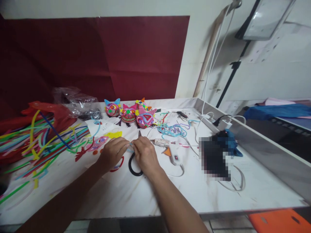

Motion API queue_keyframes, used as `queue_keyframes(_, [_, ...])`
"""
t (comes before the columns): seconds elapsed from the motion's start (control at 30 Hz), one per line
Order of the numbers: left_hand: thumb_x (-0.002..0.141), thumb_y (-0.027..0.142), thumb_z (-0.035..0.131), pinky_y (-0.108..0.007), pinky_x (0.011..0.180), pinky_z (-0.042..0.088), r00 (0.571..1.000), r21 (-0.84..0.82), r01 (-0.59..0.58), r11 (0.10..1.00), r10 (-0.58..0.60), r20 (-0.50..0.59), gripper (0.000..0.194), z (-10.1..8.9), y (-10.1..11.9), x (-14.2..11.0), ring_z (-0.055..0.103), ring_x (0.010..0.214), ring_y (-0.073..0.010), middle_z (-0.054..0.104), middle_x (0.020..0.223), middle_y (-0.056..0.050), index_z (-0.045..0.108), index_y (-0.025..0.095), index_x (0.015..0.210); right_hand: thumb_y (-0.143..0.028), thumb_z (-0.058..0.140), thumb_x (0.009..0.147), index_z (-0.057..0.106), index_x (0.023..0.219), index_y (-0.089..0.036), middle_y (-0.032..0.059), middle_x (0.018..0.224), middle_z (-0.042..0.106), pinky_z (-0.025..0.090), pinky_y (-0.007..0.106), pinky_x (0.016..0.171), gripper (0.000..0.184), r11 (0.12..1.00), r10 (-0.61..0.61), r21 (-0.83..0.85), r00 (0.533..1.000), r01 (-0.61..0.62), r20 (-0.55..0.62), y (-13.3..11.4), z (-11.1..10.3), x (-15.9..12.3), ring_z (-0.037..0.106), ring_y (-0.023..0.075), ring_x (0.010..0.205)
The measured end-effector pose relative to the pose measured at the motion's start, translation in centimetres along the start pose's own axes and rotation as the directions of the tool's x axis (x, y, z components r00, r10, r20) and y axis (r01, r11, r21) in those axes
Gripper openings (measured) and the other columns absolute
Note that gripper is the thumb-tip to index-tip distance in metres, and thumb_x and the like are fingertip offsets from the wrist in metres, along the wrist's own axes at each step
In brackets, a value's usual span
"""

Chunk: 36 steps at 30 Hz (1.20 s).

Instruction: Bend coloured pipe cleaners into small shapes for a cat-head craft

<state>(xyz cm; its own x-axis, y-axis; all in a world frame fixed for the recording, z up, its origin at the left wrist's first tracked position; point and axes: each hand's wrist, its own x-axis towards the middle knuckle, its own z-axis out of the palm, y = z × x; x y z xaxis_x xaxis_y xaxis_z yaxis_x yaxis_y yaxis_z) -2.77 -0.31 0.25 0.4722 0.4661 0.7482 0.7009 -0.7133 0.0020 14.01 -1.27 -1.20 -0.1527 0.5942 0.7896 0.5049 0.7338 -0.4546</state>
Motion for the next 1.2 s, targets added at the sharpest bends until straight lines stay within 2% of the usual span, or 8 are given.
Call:
queue_keyframes(0.13, [0.095,0.018,0.049,-0.025,0.072,0.052,0.993,-0.223,0.111,0.969,-0.117,-0.014,0.019,-0.3,0.1,0.2,0.066,0.078,-0.0145,0.07,0.082,-0.003,0.066,0.018,0.088,-0.015,0.057,0.088,0.068,0.08,-0.019,0.0039,0.072,0.065,0.049,0.029,0.065,0.015,0.997,0.069,0.029,0.998,-0.069,0.001,0.1,0.0,0.0,0.062,0.0187,0.07])
queue_keyframes(0.33, [0.089,0.019,0.058,-0.025,0.068,0.051,0.97,-0.235,0.185,0.954,-0.215,-0.112,0.014,-0.4,0.6,0.2,0.064,0.075,-0.0147,0.066,0.077,-0.003,0.067,0.018,0.078,-0.018,0.06,0.083,0.07,0.074,-0.019,0.0017,0.069,0.065,0.044,0.027,0.06,0.014,0.946,0.257,0.211,0.966,-0.247,-0.024,-0.6,0.0,0.2,0.058,0.015,0.062])
queue_keyframes(0.53, [0.085,0.023,0.061,-0.023,0.056,0.048,0.906,-0.373,0.371,0.85,-0.419,-0.055,0.016,-0.3,1.5,0.3,0.06,0.062,-0.0129,0.066,0.067,-0.001,0.07,0.019,0.073,-0.031,0.07,0.074,0.073,0.07,-0.019,-0.0007,0.062,0.064,0.04,0.027,0.056,0.012,0.725,0.559,0.483,0.829,-0.491,0.004,-1.3,0.7,0.1,0.052,0.0138,0.057])
queue_keyframes(0.77, [0.087,0.026,0.057,-0.022,0.054,0.047,0.87,-0.442,0.444,0.78,-0.494,0.003,0.018,0.1,1.8,0.0,0.058,0.061,-0.0131,0.063,0.069,-0.001,0.068,0.018,0.075,-0.034,0.079,0.063,0.075,0.07,-0.018,-0.0018,0.054,0.062,0.041,0.026,0.051,0.019,0.448,0.731,0.698,0.678,-0.559,0.074,-1.8,1.7,-0.3,0.049,0.0117,0.049])
queue_keyframes(0.87, [0.089,0.023,0.053,-0.024,0.058,0.048,0.92,-0.324,0.355,0.877,-0.389,-0.042,0.019,0.0,1.5,0.1,0.058,0.063,-0.0137,0.062,0.069,-0.001,0.065,0.018,0.075,-0.035,0.076,0.067,0.075,0.072,-0.018,-0.0018,0.053,0.062,0.041,0.025,0.048,0.017,0.515,0.679,0.643,0.728,-0.566,0.097,-1.4,1.6,-0.3,0.049,0.0118,0.047])
queue_keyframes(1.03, [0.094,0.02,0.045,-0.028,0.067,0.051,0.993,-0.11,0.1,0.989,-0.106,-0.049,0.024,-0.3,0.4,0.2,0.061,0.071,-0.0165,0.064,0.073,-0.003,0.064,0.019,0.079,-0.023,0.06,0.083,0.077,0.092,-0.025,0.0053,0.077,0.072,0.052,0.032,0.067,0.019,0.938,0.237,0.266,0.971,-0.221,-0.028,-0.5,0.9,-0.3,0.066,0.0204,0.071])
queue_keyframes(1.1, [0.095,0.02,0.044,-0.029,0.066,0.051,0.999,-0.039,0.023,0.999,-0.024,-0.023,0.027,-0.4,0.1,0.2,0.062,0.07,-0.0178,0.065,0.072,-0.003,0.064,0.021,0.077,-0.021,0.053,0.088,0.076,0.091,-0.027,0.0064,0.076,0.073,0.053,0.032,0.068,0.024,0.992,0.085,0.098,0.996,-0.084,-0.008,-0.3,0.8,-0.3,0.068,0.0222,0.074])
queue_keyframes(1.2, [0.095,0.019,0.045,-0.03,0.066,0.053,0.999,-0.011,-0.038,0.999,0.038,-0.016,0.027,-0.6,0.0,0.2,0.065,0.07,-0.0183,0.068,0.073,-0.003,0.065,0.024,0.077,-0.021,0.049,0.09,0.075,0.087,-0.027,0.006,0.072,0.072,0.053,0.031,0.063,0.026,1.0,0.027,-0.009,1.0,-0.027,0.013,-0.1,0.8,-0.4,0.068,0.0225,0.068])
